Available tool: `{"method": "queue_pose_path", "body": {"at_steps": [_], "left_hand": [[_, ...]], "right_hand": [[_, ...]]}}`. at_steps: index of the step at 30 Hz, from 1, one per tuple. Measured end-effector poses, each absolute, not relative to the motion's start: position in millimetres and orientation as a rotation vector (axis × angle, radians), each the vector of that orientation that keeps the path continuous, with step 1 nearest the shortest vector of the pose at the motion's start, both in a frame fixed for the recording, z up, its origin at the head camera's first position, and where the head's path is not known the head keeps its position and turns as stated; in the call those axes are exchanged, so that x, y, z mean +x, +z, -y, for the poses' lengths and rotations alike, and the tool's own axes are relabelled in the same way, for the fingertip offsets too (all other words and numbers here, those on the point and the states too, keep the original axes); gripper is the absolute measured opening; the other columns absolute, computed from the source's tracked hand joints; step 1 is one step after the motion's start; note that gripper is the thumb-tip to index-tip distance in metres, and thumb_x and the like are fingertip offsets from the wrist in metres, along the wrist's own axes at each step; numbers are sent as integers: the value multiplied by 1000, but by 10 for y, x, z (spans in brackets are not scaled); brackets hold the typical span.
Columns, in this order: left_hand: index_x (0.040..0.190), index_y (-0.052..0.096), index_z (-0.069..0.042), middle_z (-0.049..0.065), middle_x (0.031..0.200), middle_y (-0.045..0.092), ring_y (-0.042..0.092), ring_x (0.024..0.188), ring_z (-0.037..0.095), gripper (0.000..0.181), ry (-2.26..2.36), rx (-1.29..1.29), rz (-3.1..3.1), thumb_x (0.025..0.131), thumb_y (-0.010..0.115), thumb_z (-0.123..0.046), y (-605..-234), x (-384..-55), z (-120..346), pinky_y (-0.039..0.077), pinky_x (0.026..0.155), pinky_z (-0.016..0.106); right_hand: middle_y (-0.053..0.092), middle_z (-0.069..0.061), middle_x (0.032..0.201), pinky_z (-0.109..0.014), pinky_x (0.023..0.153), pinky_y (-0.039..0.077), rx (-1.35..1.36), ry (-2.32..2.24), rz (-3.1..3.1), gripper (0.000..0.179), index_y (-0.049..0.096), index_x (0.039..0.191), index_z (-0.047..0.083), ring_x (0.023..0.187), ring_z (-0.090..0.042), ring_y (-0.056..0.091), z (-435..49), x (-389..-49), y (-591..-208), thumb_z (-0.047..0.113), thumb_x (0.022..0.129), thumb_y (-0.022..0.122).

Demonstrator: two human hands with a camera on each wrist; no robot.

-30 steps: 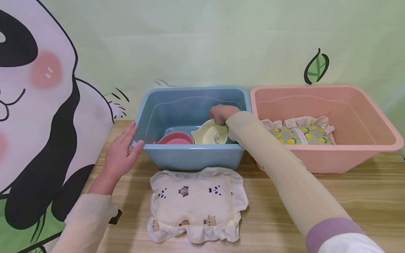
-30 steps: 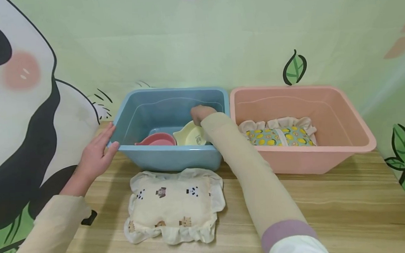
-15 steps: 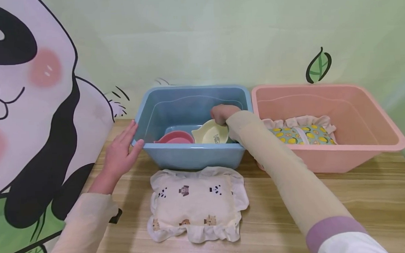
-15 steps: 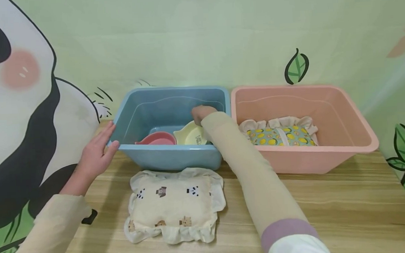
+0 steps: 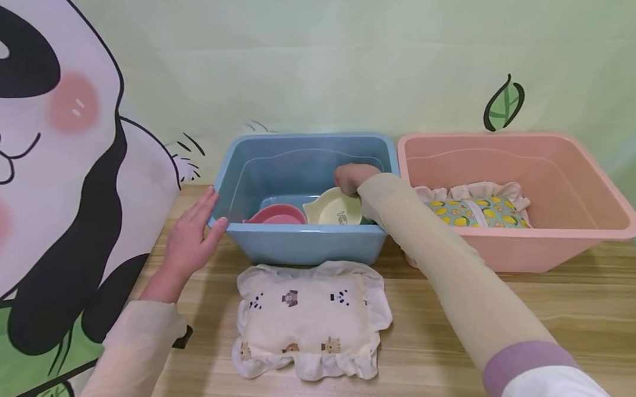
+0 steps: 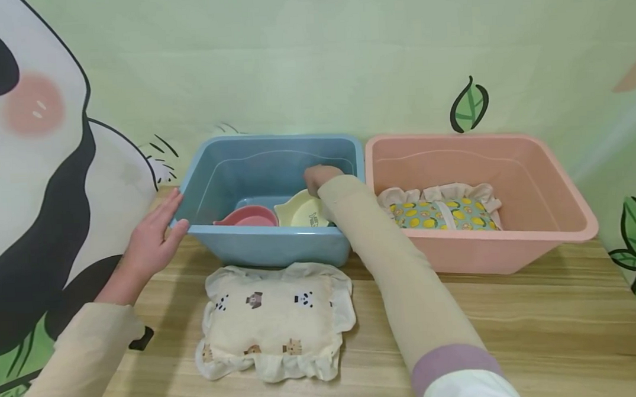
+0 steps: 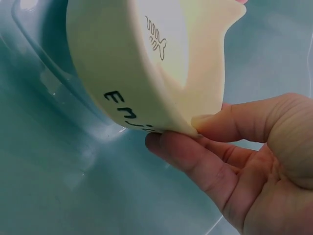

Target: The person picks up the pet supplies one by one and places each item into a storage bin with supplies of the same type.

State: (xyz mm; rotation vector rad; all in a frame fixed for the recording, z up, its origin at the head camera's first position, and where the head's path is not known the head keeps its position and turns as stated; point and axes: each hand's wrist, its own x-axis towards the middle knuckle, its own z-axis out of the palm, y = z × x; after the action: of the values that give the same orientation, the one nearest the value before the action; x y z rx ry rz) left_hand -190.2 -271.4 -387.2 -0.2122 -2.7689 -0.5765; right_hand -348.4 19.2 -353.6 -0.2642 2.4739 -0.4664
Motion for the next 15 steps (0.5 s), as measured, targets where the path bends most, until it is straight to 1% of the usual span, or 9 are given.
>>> {"method": "queue_pose_path", "body": {"at_steps": [5,10,13,15], "left_hand": [[140,27,-14,7,146,25,32,128,35,59,-572,-222,2771,91,37,-45,-3871,-1901,2711,32,96,57],[140,27,-13,8,145,25,32,128,35,59,-580,-221,2772,91,37,-45,-3866,-1898,2713,31,96,58],[139,28,-13,9,145,26,32,128,36,58,-580,-226,2765,91,37,-44,-3866,-1898,2717,31,96,58],[139,28,-13,9,145,26,32,128,35,58,-582,-232,2759,91,37,-44,-3865,-1899,2718,31,96,58]], "right_hand": [[31,-3,64,-24,49,26,-302,-393,-2480,20,35,63,11,57,-17,26,-201,-3502,-3545,-8,70,38],[31,-2,61,-24,45,25,-363,-297,-2418,23,35,58,12,54,-15,26,-211,-3533,-3550,-7,68,41],[31,-1,60,-23,44,23,-435,-214,-2387,24,34,57,13,52,-14,24,-205,-3554,-3549,-7,68,42],[33,-1,61,-23,45,24,-459,-170,-2362,24,35,58,13,52,-14,25,-197,-3565,-3546,-6,69,44]]}}
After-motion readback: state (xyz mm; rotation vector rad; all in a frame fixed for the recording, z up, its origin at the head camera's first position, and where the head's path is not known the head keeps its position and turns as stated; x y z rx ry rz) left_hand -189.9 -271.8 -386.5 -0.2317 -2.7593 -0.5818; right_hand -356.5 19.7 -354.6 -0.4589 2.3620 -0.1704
